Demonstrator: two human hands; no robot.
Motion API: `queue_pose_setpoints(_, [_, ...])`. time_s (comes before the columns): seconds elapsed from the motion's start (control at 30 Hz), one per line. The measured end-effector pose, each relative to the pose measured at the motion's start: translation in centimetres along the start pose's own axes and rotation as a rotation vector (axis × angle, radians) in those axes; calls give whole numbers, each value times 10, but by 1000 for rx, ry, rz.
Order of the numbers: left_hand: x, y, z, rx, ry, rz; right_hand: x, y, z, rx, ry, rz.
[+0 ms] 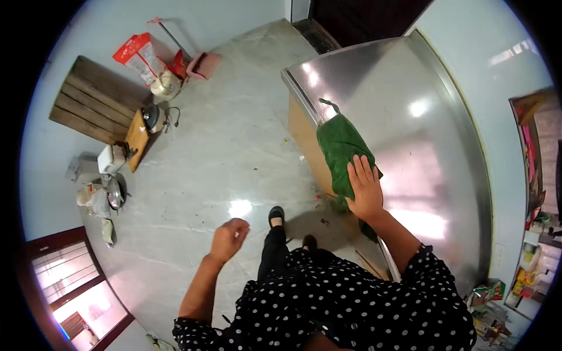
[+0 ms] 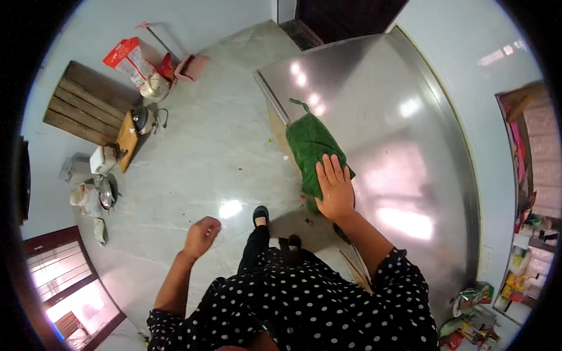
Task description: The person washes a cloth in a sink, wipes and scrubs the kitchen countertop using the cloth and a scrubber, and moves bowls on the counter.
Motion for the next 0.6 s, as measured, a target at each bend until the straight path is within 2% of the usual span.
queue_pose_setpoints(0.07, [-25, -18, 17, 2, -85, -6, -11, 8, 32, -3, 19, -49])
queue_pose_setpoints(0.2, [-22, -50, 63, 85, 34, -53, -38, 20, 185, 121, 11, -75])
queue_pose_setpoints(0.3, [-15, -72, 92, 79, 79, 54, -58, 27, 277, 174, 32, -164])
queue_pose_setpoints(0.37, [-18, -78, 98, 97, 109, 109, -66, 30, 316, 96, 63, -194])
queue_pose_setpoints(0.4, [-19, -80, 98, 110, 90, 123, -68, 37, 329, 18, 103, -232])
queue_pose_setpoints(0.5, [-9, -76, 90, 120, 116, 115, -67, 41, 338, 41, 158, -229])
queue_pose_setpoints(0.6, [21, -61, 79, 39, 285, 139, -63, 48, 325, 115, 152, -185])
Point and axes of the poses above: each hand's wrist, its own z-axis towards the middle knuckle, its own y-axis out of the palm, x = y × z, the point moved 10 cm from there along z, towards the middle knuckle, and after that the axes turned 7 degrees about y, right-handed, at the moved point
